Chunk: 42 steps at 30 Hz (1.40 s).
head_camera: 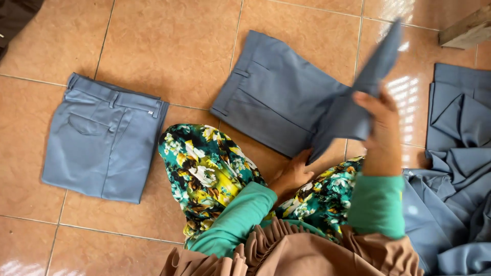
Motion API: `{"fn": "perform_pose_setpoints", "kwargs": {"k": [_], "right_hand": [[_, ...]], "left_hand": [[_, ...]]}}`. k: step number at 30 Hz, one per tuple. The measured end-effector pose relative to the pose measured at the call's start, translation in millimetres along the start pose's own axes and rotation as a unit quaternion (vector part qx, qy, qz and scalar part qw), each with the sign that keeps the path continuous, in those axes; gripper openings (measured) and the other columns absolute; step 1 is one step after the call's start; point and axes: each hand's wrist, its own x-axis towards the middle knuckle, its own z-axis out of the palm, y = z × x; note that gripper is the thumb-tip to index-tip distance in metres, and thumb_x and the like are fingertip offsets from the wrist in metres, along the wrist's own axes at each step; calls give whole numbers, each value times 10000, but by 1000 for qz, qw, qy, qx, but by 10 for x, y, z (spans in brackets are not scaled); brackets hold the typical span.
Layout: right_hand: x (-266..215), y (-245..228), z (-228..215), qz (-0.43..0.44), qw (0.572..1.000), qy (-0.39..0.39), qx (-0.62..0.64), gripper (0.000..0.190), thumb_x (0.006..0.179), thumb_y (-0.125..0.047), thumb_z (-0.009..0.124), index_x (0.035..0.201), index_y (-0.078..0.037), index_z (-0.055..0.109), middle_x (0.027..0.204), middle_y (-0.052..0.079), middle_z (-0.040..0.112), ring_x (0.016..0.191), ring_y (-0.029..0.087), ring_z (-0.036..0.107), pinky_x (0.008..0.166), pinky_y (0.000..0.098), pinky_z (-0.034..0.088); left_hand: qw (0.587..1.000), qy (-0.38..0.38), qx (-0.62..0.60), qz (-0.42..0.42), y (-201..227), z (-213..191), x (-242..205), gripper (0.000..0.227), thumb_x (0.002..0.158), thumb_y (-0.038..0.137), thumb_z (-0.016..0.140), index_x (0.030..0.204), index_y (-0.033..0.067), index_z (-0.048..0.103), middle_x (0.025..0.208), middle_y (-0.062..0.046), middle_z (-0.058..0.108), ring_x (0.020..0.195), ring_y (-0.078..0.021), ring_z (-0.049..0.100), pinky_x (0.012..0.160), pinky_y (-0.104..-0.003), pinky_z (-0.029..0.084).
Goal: Folding multiple pairs of grey trousers into neat rectangular shapes and stacking them on the floor.
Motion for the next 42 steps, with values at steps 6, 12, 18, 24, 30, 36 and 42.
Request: {"fn": "perform_pose_setpoints", "kwargs": {"k": [6,12,18,24,30,36,42], "right_hand": [[-51,795,905,31,970,-203,-129,841,1030,-291,646,1654,-137,104,1163,137,675,1003,245,706,837,400,630],[-141,2123,319,38,783,-211,-583,894,944,-538,642,1633,-112,263,1480,374,459,1400,535,431,1130,703,358],[-182,2090,-32,76,726,-224,-646,804,993,-560,554,1656,-325,165,1706,44,199,1586,298,102,1057,876,165],[-76,2108,-469,60,708,-216,-669,753,991,-563,533,1643,-401,195,1708,-35,204,1588,255,92,1044,883,183],[-434,2080,-312,41,709,-182,-680,790,982,-586,534,1650,-321,205,1720,95,156,1592,314,74,1108,833,153],[-635,2018,-163,21,731,-154,-665,774,1005,-623,466,1653,-279,220,1712,177,148,1583,375,92,1128,815,102],[-517,2106,-298,14,752,-148,-642,789,1002,-665,444,1658,-304,195,1712,154,150,1586,343,91,1148,782,94]], "left_hand": [[822,-41,-342,-455,-441,360,-64,634,784,342,847,1200,-96,654,1202,-269,673,1021,-336,709,752,-403,605],[826,-105,-389,-395,-808,565,28,194,724,83,847,830,-28,729,768,-123,680,715,-202,695,546,-287,522],[881,-357,-48,-307,-253,-506,169,267,825,183,530,967,68,724,778,-64,785,733,-188,781,710,-392,603],[918,255,262,-154,-645,-1520,340,183,923,251,662,1093,294,614,939,50,678,952,-181,663,929,-340,500],[875,227,325,-278,-978,-1464,532,420,851,390,727,1159,127,615,981,-72,630,948,-285,648,833,-434,528],[947,252,193,-44,-243,-1724,895,257,947,235,657,1201,197,671,979,-48,679,946,-282,679,851,-395,552],[922,301,143,-197,-1149,-1741,713,287,984,285,608,1269,261,637,1084,-106,718,1000,-379,709,892,-518,569]]}}
